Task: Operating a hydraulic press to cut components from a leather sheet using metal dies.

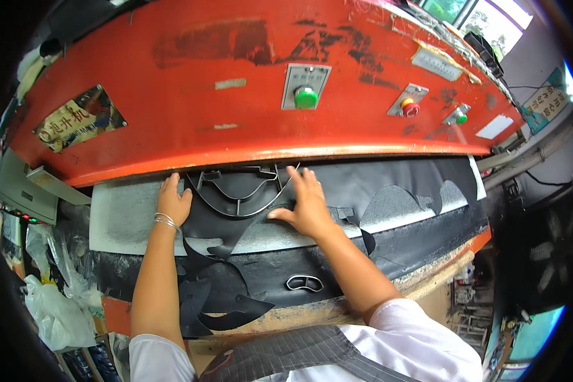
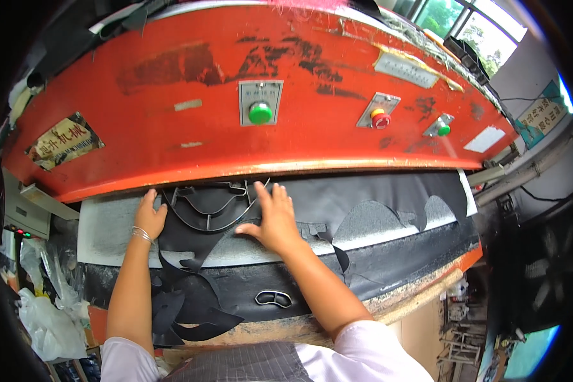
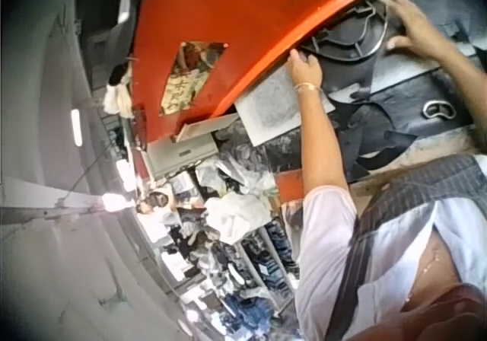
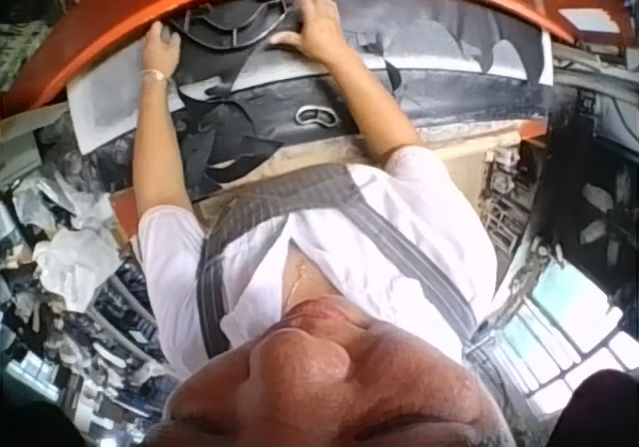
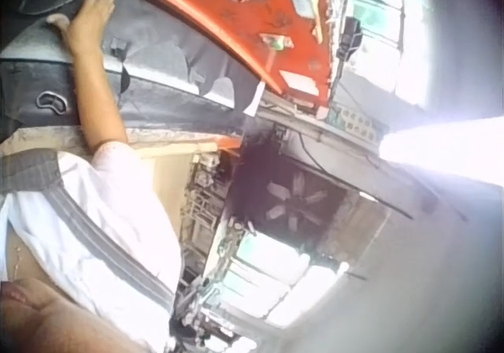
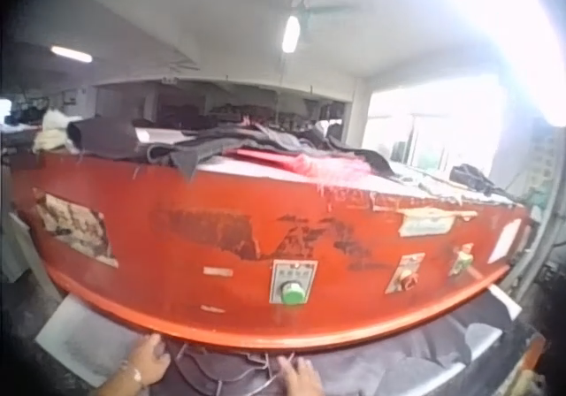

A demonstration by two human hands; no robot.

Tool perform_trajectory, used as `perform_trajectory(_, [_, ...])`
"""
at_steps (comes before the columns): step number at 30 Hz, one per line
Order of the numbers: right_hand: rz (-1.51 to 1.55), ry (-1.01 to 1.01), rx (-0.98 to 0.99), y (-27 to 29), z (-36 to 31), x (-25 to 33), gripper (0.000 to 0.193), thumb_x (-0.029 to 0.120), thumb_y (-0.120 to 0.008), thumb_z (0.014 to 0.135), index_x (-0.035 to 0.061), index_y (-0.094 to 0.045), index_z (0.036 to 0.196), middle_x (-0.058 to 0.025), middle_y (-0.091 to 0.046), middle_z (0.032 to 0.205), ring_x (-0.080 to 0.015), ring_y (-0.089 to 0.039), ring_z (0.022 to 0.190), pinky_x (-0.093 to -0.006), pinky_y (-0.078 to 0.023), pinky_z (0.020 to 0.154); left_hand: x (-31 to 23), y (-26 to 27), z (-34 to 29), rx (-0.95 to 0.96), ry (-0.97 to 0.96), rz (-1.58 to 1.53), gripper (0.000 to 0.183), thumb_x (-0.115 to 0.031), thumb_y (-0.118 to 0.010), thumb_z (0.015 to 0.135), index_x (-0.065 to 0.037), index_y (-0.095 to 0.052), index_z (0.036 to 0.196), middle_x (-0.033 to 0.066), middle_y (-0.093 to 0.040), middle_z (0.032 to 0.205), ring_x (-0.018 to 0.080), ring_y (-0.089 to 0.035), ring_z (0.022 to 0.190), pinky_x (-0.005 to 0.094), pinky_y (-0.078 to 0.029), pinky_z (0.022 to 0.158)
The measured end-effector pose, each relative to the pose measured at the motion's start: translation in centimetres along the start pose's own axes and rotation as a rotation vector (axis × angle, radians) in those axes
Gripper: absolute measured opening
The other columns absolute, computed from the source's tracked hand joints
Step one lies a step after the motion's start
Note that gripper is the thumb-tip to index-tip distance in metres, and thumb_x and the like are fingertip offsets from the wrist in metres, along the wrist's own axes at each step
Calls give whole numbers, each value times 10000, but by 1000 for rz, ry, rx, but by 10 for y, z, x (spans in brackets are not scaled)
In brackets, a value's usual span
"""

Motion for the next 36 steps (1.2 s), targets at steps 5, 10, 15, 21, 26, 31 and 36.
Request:
perform_trajectory(5, [501,-8,-590,126,11,-69,748,264,-776,813,5,-408,1412,-155,-390,1474,-278,-352,1381,-410,-271,1139,-82,38,-5,-133,-16,-146,198,-118,-626,845,-25,-680,1010,159,-690,1031,322,-648,982,394,-498,873])
perform_trajectory(10, [524,-115,-1320,278,66,-160,597,397,-389,1044,-55,-336,1429,-188,-359,1467,-257,-376,1336,-368,-273,1126,-251,19,37,179,-181,-571,235,-250,-638,894,-33,-682,814,145,-675,746,292,-673,689,356,-520,641])
perform_trajectory(15, [-3,-256,-1366,321,112,-215,713,512,-337,1018,-32,-273,1474,-314,-217,1523,-397,-220,1427,-450,-173,1171,-335,35,87,89,-429,-317,410,-336,-614,918,-28,-691,659,103,-651,584,190,-655,533,323,-507,532])
perform_trajectory(21, [31,-101,-1048,301,77,-199,647,380,-437,1010,-10,-257,1494,-264,-178,1563,-370,-141,1468,-450,-124,1176,-317,26,57,46,-305,-360,472,-334,-615,921,-10,-554,584,174,-543,547,326,-550,470,397,-411,470])
perform_trajectory(26, [-30,367,-152,197,-42,-128,652,222,-742,775,11,-483,1335,-222,-494,1361,-387,-481,1246,-498,-381,1034,-250,-13,-89,470,-95,-156,372,-397,-591,917,-99,-665,706,128,-651,742,343,-637,686,445,-509,621])
perform_trajectory(31, [79,573,690,143,-124,-38,630,465,-720,777,30,-593,1215,-156,-616,1144,-311,-588,1026,-443,-451,896,-233,-12,-188,362,-80,-82,266,-331,-644,872,-124,-733,732,70,-668,768,287,-641,778,401,-521,704])
perform_trajectory(36, [-94,566,506,101,-147,-13,488,254,-745,719,14,-623,1125,-86,-618,945,-254,-614,879,-342,-520,721,-243,-21,-197,61,-53,-14,217,-259,-686,806,-84,-709,680,55,-609,694,269,-589,738,406,-480,679])
Point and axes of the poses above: each hand's wrist, its own z-axis towards the middle knuckle, its own y-axis out of the back of the hand, x = y × z, the point moved 3 cm from there along z, towards the middle knuckle
